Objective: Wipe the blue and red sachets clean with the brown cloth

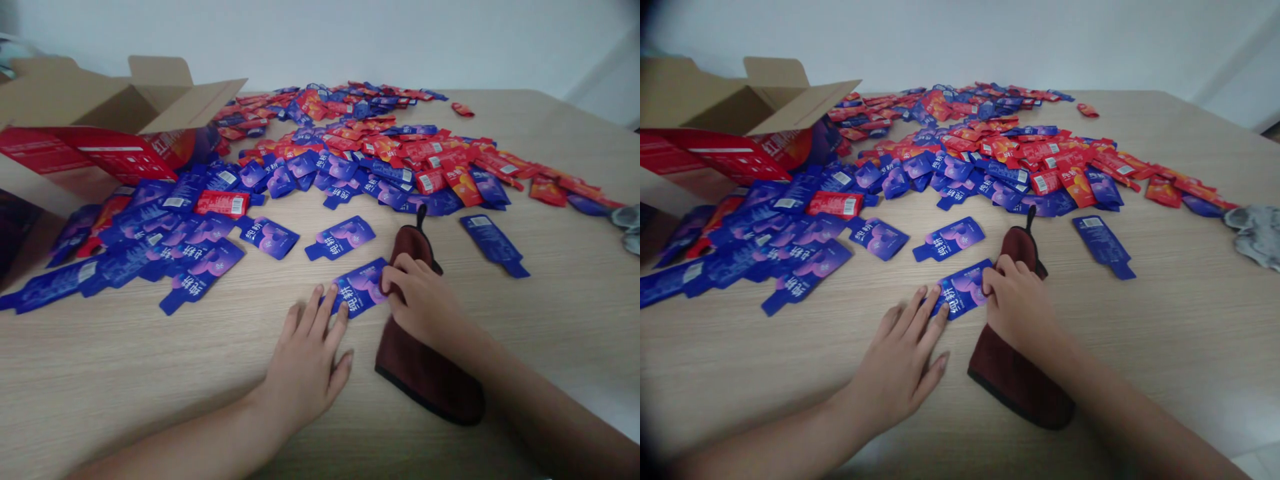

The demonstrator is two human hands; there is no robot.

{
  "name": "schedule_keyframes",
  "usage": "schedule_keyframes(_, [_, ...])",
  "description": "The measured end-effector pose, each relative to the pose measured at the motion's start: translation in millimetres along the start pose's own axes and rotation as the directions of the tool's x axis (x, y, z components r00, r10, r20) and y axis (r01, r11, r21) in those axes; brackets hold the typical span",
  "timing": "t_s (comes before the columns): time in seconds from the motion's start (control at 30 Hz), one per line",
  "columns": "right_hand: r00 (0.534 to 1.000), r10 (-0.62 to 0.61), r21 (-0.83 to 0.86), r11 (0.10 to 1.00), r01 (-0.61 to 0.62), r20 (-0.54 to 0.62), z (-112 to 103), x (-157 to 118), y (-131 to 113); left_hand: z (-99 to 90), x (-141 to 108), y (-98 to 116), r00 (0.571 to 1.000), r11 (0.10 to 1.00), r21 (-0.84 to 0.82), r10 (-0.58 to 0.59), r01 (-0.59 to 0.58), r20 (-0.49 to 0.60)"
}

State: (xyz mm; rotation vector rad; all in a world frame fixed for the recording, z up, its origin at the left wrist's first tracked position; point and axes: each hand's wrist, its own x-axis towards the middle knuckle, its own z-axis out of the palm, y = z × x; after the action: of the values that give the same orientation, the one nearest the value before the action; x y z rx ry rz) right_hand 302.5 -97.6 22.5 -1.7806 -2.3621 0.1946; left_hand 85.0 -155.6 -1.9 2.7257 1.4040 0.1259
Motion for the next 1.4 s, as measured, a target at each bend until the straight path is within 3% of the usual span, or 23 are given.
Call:
schedule_keyframes(0.1, [0.997, 0.068, 0.037, 0.997, -0.069, 0.033, -8, 5, 22, -0.5, 1, 0, 1.0, 1.0, 0.011, 0.003, -0.003, -0.001])
schedule_keyframes(0.2, [0.999, 0.044, 0.128, 0.991, -0.04, -0.03, -16, 6, 26, -1.4, 2, 0, 1.0, 1.0, 0.017, 0.012, -0.012, 0.004])
schedule_keyframes(0.33, [0.98, -0.161, 0.23, 0.956, 0.184, -0.114, -14, 1, 3, -1.1, 1, -1, 1.0, 1.0, 0.014, 0.018, -0.018, 0.003])
schedule_keyframes(0.4, [0.958, -0.279, 0.212, 0.935, 0.285, -0.059, -8, -3, -10, -0.5, 1, -1, 1.0, 1.0, 0.013, 0.016, -0.016, -0.001])
schedule_keyframes(0.47, [0.949, -0.314, 0.175, 0.936, 0.305, 0.021, -3, -5, -16, -0.1, 1, -1, 1.0, 1.0, 0.013, 0.013, -0.013, 0.001])
schedule_keyframes(0.53, [0.963, -0.261, 0.162, 0.955, 0.248, 0.067, -3, -4, -13, -0.1, 0, -1, 1.0, 1.0, 0.017, 0.01, -0.01, 0.006])
schedule_keyframes(0.67, [0.992, -0.04, 0.171, 0.985, 0.019, 0.116, -14, 3, 11, -1.0, 0, -1, 1.0, 1.0, 0.008, 0.005, -0.005, 0.006])
schedule_keyframes(0.73, [0.994, 0.042, 0.171, 0.983, -0.059, 0.102, -22, 6, 22, -1.6, 0, -1, 1.0, 1.0, 0.006, -0.003, 0.003, 0.004])
schedule_keyframes(0.8, [0.998, 0.058, 0.22, 0.973, -0.063, 0.029, -27, 7, 26, -2.3, 0, -1, 1.0, 1.0, 0.005, -0.007, 0.007, 0.006])
schedule_keyframes(0.9, [0.988, -0.026, 0.35, 0.933, 0.079, -0.152, -25, 4, 14, -3.0, 1, 0, 1.0, 1.0, 0.008, -0.002, 0.002, 0.008])
schedule_keyframes(0.97, [0.965, -0.14, 0.343, 0.915, 0.212, -0.223, -16, 0, -1, -3.1, 1, 0, 1.0, 1.0, 0.013, 0.004, -0.004, 0.005])
schedule_keyframes(1.1, [0.942, -0.316, 0.141, 0.934, 0.33, -0.113, 6, -3, -23, -3.4, 1, 0, 1.0, 1.0, 0.013, -0.001, 0.001, 0.007])
schedule_keyframes(1.2, [0.965, -0.25, 0.079, 0.963, 0.256, -0.075, 10, 3, -16, -4.5, 2, 1, 1.0, 1.0, 0.014, 0.0, -0.001, 0.028])
schedule_keyframes(1.4, [0.998, 0.028, 0.08, 0.996, -0.023, -0.062, -4, 16, 30, -4.7, 3, 1, 1.0, 1.0, 0.005, -0.007, 0.007, 0.024])
